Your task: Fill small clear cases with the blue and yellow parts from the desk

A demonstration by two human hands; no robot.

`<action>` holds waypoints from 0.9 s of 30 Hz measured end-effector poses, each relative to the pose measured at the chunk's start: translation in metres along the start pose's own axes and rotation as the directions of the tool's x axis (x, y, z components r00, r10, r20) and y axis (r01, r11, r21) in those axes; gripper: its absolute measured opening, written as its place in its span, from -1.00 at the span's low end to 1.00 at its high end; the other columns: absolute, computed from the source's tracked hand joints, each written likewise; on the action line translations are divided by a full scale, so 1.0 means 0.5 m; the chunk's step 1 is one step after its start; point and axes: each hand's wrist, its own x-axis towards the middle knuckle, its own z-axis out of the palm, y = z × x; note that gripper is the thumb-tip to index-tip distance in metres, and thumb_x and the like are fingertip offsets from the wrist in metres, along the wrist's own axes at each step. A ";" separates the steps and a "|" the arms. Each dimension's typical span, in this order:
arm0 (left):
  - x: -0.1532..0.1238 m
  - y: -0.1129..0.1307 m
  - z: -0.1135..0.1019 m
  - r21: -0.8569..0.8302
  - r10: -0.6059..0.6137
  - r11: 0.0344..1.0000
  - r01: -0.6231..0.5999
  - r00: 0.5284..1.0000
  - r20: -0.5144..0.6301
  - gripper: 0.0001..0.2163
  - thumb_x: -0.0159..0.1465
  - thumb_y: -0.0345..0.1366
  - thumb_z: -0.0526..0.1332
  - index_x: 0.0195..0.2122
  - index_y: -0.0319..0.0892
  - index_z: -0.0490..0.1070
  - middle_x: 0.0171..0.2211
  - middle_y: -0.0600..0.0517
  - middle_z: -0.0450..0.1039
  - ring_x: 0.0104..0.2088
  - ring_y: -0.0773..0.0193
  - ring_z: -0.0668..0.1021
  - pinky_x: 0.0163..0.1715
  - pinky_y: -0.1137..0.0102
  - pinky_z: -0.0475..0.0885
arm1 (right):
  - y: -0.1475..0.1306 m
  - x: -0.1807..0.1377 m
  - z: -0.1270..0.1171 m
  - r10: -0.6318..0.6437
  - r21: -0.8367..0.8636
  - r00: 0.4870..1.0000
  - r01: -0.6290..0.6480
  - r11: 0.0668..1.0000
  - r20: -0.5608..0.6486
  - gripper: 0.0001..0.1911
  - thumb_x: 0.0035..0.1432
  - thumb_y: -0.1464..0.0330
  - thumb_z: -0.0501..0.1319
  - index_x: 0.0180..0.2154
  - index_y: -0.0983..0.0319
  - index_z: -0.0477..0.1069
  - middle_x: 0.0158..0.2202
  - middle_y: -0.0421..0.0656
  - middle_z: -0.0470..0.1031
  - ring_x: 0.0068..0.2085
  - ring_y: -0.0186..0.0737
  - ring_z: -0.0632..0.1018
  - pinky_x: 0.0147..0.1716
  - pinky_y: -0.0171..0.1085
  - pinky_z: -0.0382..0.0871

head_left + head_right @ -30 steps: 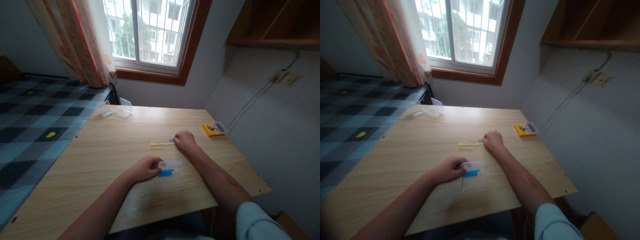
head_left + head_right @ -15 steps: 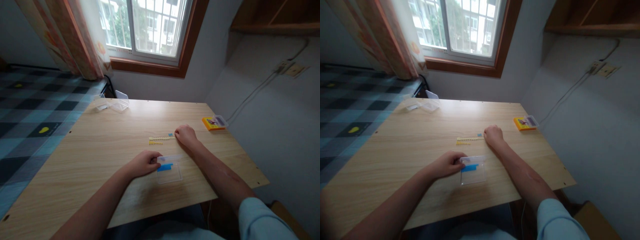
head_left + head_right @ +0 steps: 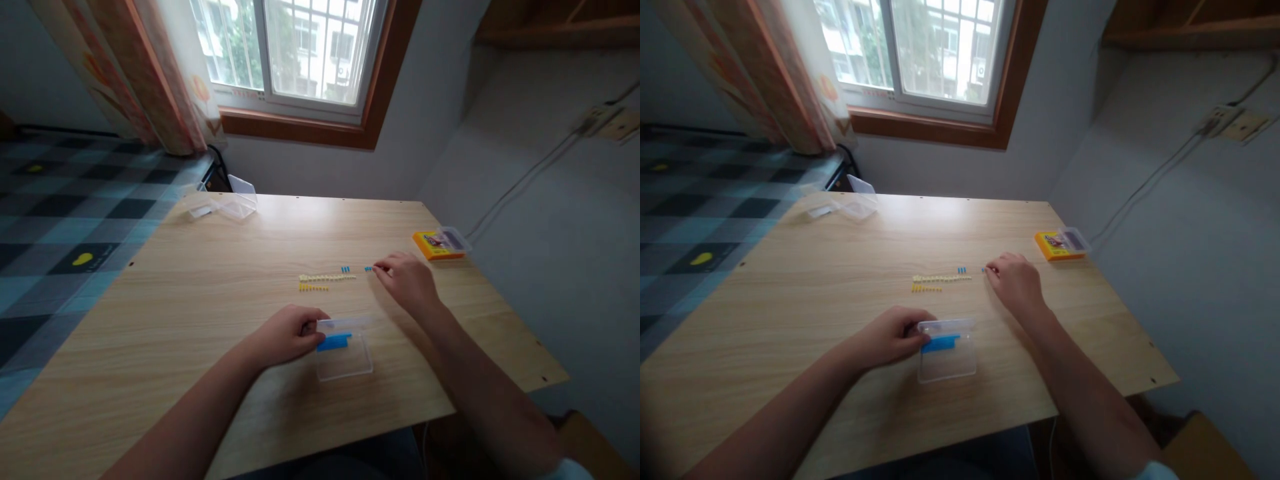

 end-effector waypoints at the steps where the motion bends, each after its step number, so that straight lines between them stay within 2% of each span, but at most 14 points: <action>1: 0.000 0.001 0.000 0.003 -0.005 1.000 0.005 1.000 0.001 -0.76 0.20 -0.30 0.18 -0.18 -0.18 0.60 -0.49 0.10 0.42 -0.47 0.30 0.41 -0.45 0.41 0.18 | 0.010 -0.027 -0.018 0.002 0.079 0.997 0.004 0.997 -0.076 -0.73 0.36 0.26 0.17 -0.19 0.18 0.65 -0.16 -0.07 0.61 -0.08 -0.14 0.55 -0.07 -0.24 0.36; 2: 0.000 0.001 0.000 0.007 -0.013 1.000 0.013 1.000 0.003 -0.76 0.21 -0.30 0.18 -0.18 -0.18 0.60 -0.49 0.09 0.43 -0.47 0.30 0.41 -0.45 0.41 0.18 | 0.016 -0.057 -0.035 -0.002 0.170 0.990 0.026 0.985 -0.140 -0.73 0.36 0.25 0.18 -0.23 0.18 0.64 -0.20 -0.08 0.61 -0.14 -0.16 0.56 -0.12 -0.24 0.38; 4: 0.001 0.001 0.000 0.008 -0.028 1.000 0.028 1.000 0.006 -0.75 0.20 -0.29 0.18 -0.17 -0.17 0.61 -0.47 0.08 0.45 -0.46 0.29 0.42 -0.44 0.41 0.19 | 0.018 -0.121 -0.060 -0.048 0.339 0.986 0.102 0.935 -0.163 -0.71 0.36 0.18 0.18 -0.28 0.13 0.62 -0.28 -0.11 0.59 -0.26 -0.18 0.56 -0.23 -0.24 0.40; 6: 0.002 0.001 0.000 0.006 -0.032 0.999 0.032 0.999 0.007 -0.75 0.21 -0.28 0.19 -0.16 -0.16 0.61 -0.46 0.07 0.47 -0.45 0.28 0.43 -0.43 0.40 0.21 | 0.005 -0.178 -0.066 -0.099 0.443 0.991 0.131 0.887 -0.094 -0.72 0.37 0.17 0.17 -0.27 0.09 0.62 -0.32 -0.13 0.57 -0.32 -0.21 0.54 -0.33 -0.27 0.39; 9: 0.004 -0.001 0.002 0.007 -0.027 1.000 0.027 1.000 0.001 -0.75 0.21 -0.27 0.19 -0.16 -0.15 0.61 -0.46 0.07 0.48 -0.46 0.28 0.44 -0.44 0.41 0.21 | -0.029 -0.226 -0.039 -0.185 0.475 0.982 0.141 0.869 0.046 -0.73 0.39 0.23 0.15 -0.26 0.07 0.62 -0.35 -0.17 0.56 -0.34 -0.26 0.54 -0.33 -0.30 0.35; 14: 0.004 0.002 0.005 0.012 -0.037 0.999 0.037 0.999 -0.015 -0.74 0.22 -0.28 0.17 -0.16 -0.16 0.62 -0.48 0.08 0.47 -0.46 0.28 0.43 -0.45 0.41 0.21 | -0.071 -0.217 0.015 -0.215 0.316 0.961 0.152 0.937 0.174 -0.76 0.35 0.28 0.18 -0.30 0.09 0.61 -0.34 -0.21 0.57 -0.32 -0.27 0.55 -0.35 -0.30 0.24; 20: 0.001 0.004 0.005 0.013 -0.036 0.999 0.036 0.999 -0.033 -0.75 0.20 -0.30 0.17 -0.18 -0.18 0.61 -0.50 0.10 0.42 -0.47 0.29 0.41 -0.45 0.41 0.20 | -0.091 -0.191 0.028 -0.231 0.189 0.924 0.179 0.966 0.306 -0.75 0.34 0.33 0.16 -0.34 0.14 0.60 -0.34 -0.19 0.56 -0.32 -0.27 0.53 -0.38 -0.32 0.13; 23: 0.001 0.002 0.005 0.010 -0.034 0.999 0.035 0.999 -0.039 -0.76 0.19 -0.30 0.18 -0.21 -0.19 0.60 -0.50 0.10 0.40 -0.47 0.29 0.41 -0.45 0.42 0.20 | -0.096 -0.193 0.032 -0.226 0.194 0.930 0.174 0.965 0.289 -0.76 0.34 0.33 0.16 -0.30 0.14 0.60 -0.33 -0.18 0.55 -0.30 -0.27 0.54 -0.37 -0.32 0.14; 27: 0.001 -0.002 0.006 0.023 -0.026 0.999 0.027 0.999 -0.036 -0.77 0.19 -0.31 0.18 -0.22 -0.19 0.60 -0.49 0.10 0.41 -0.46 0.29 0.40 -0.44 0.42 0.18 | -0.095 -0.211 0.035 -0.202 0.272 0.957 0.142 0.952 0.208 -0.74 0.38 0.31 0.13 -0.19 0.10 0.61 -0.27 -0.18 0.57 -0.25 -0.26 0.56 -0.31 -0.33 0.21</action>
